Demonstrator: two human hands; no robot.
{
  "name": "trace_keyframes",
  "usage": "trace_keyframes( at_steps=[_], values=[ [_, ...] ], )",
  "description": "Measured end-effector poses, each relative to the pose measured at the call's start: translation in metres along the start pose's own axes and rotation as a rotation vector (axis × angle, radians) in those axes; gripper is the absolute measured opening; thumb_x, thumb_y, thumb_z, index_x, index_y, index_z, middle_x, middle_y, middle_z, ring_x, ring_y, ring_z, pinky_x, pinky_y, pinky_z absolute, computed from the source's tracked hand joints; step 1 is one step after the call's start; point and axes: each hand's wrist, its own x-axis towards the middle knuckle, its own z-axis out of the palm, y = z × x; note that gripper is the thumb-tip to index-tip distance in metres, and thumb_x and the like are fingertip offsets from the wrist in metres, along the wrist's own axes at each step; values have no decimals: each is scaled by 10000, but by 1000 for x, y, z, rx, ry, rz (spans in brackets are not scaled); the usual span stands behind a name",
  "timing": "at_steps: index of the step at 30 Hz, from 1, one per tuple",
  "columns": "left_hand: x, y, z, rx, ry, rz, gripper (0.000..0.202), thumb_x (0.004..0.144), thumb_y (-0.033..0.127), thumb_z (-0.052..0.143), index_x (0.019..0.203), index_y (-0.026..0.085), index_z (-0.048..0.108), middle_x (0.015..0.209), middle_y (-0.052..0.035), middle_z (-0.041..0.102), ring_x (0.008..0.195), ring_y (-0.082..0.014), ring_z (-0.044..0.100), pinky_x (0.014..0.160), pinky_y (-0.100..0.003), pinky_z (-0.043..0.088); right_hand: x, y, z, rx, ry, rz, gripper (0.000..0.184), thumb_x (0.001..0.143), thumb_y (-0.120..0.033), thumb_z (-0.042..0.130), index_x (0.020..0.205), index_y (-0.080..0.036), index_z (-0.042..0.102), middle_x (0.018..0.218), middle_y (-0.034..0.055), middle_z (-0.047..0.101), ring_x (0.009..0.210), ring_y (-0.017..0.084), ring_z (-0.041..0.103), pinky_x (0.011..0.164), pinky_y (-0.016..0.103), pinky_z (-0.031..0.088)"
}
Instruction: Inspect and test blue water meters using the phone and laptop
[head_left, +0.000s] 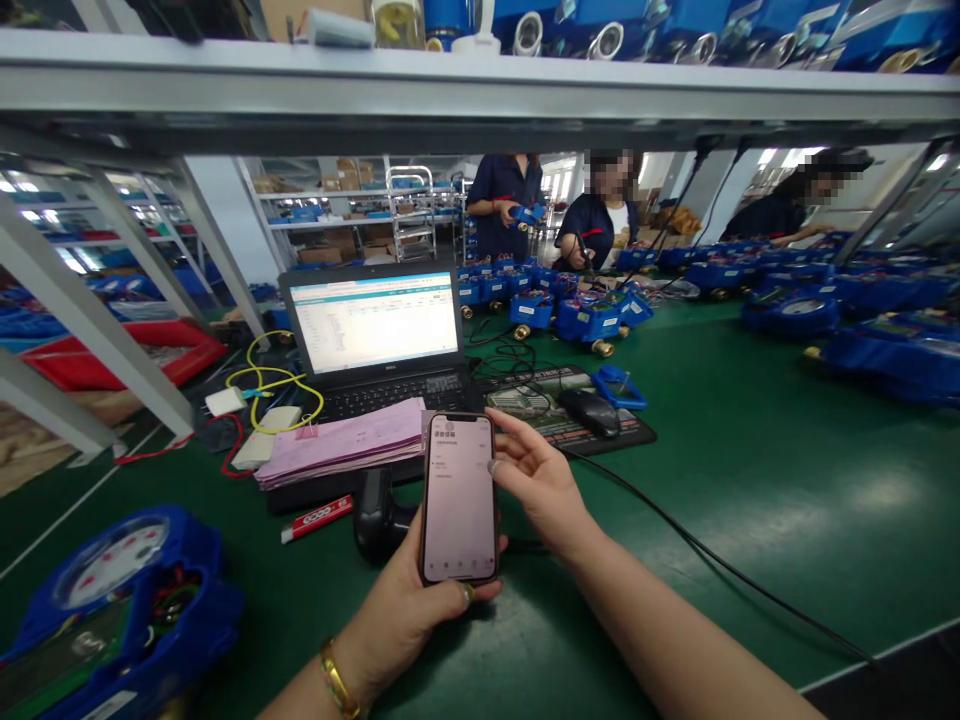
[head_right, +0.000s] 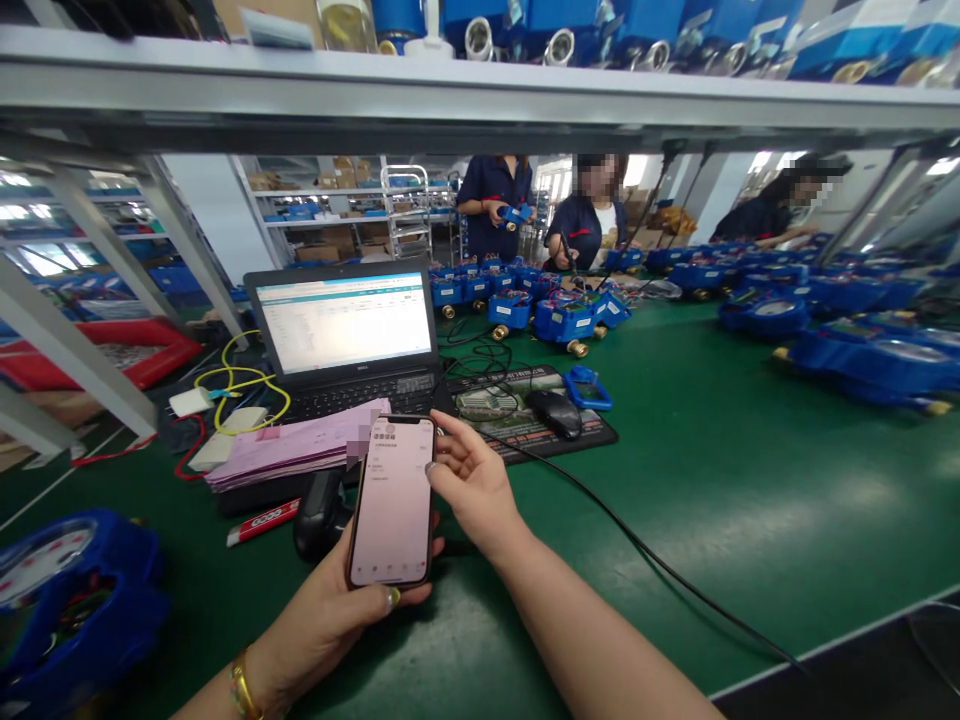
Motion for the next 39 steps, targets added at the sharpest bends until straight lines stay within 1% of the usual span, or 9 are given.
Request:
trace_keyframes(
  at_steps=[6, 10, 13, 17, 22, 26, 30, 35, 39],
  values=[
    [1, -1, 1, 47, 13, 17, 943, 671, 164, 747, 1441, 317, 223, 1332, -141, 521, 1188, -332, 533, 900, -425, 503, -1, 4, 2, -72, 30, -14, 554, 655, -246, 681, 1172, -194, 489, 935, 41, 656, 815, 154, 608, 742, 280, 492],
    [-1, 4, 8, 122, 47, -18, 862, 640, 122, 717, 1391, 268, 320, 1266, -126, 561, 1120, -309, 571, 899, -422, 501, -3, 6, 6, -142, 104, -37, 564, 624, -257, 718, 1112, -205, 440, 921, 41, 636, 796, 168, 606, 643, 267, 485],
    [0, 5, 10, 149, 43, -29, 793, 630, 123, 711, 1341, 241, 380, 1238, -127, 575, 1102, -308, 580, 887, -414, 502, -3, 7, 7, -144, 128, -45, 570, 612, -267, 742, 1083, -209, 426, 920, 43, 634, 814, 179, 611, 641, 269, 491],
    [2, 0, 5, 85, 13, -8, 869, 644, 133, 725, 1390, 268, 300, 1301, -142, 537, 1151, -326, 557, 874, -408, 507, -2, 4, 4, -72, 71, -37, 488, 672, -313, 693, 1092, -195, 475, 905, 41, 644, 792, 164, 610, 658, 260, 487],
    [1, 0, 3, 25, 7, -3, 983, 666, 157, 750, 1446, 292, 167, 1346, -166, 505, 1205, -333, 521, 895, -420, 504, -2, 2, 1, -13, 26, -16, 492, 691, -251, 622, 1168, -193, 516, 926, 35, 652, 794, 151, 608, 662, 243, 481],
    [0, 2, 6, 21, 38, -10, 1019, 653, 172, 766, 1452, 284, 144, 1354, -171, 498, 1206, -338, 520, 895, -419, 506, -1, 5, 1, -2, 19, -25, 547, 662, -224, 667, 1186, -195, 512, 968, 40, 656, 852, 157, 616, 743, 257, 490],
    [-1, 2, 6, 19, 22, -18, 1042, 649, 157, 765, 1456, 296, 120, 1361, -166, 493, 1211, -334, 516, 900, -423, 504, -1, 5, 2, -5, 37, -20, 547, 659, -232, 662, 1184, -185, 517, 965, 45, 659, 834, 154, 608, 716, 251, 483],
    [0, 2, 6, 26, 23, -4, 1030, 635, 164, 768, 1453, 286, 153, 1337, -173, 511, 1190, -338, 530, 878, -418, 509, -2, 2, 3, -2, 57, 2, 502, 678, -258, 604, 1170, -178, 540, 930, 39, 663, 729, 133, 574, 606, 226, 435],
    [1, 1, 2, 11, -2, -3, 1015, 652, 163, 762, 1453, 299, 154, 1349, -168, 504, 1208, -338, 517, 901, -426, 498, -1, 2, 2, 2, 63, 13, 515, 669, -267, 604, 1174, -179, 552, 961, 46, 662, 745, 142, 568, 594, 226, 417]
  ],
)
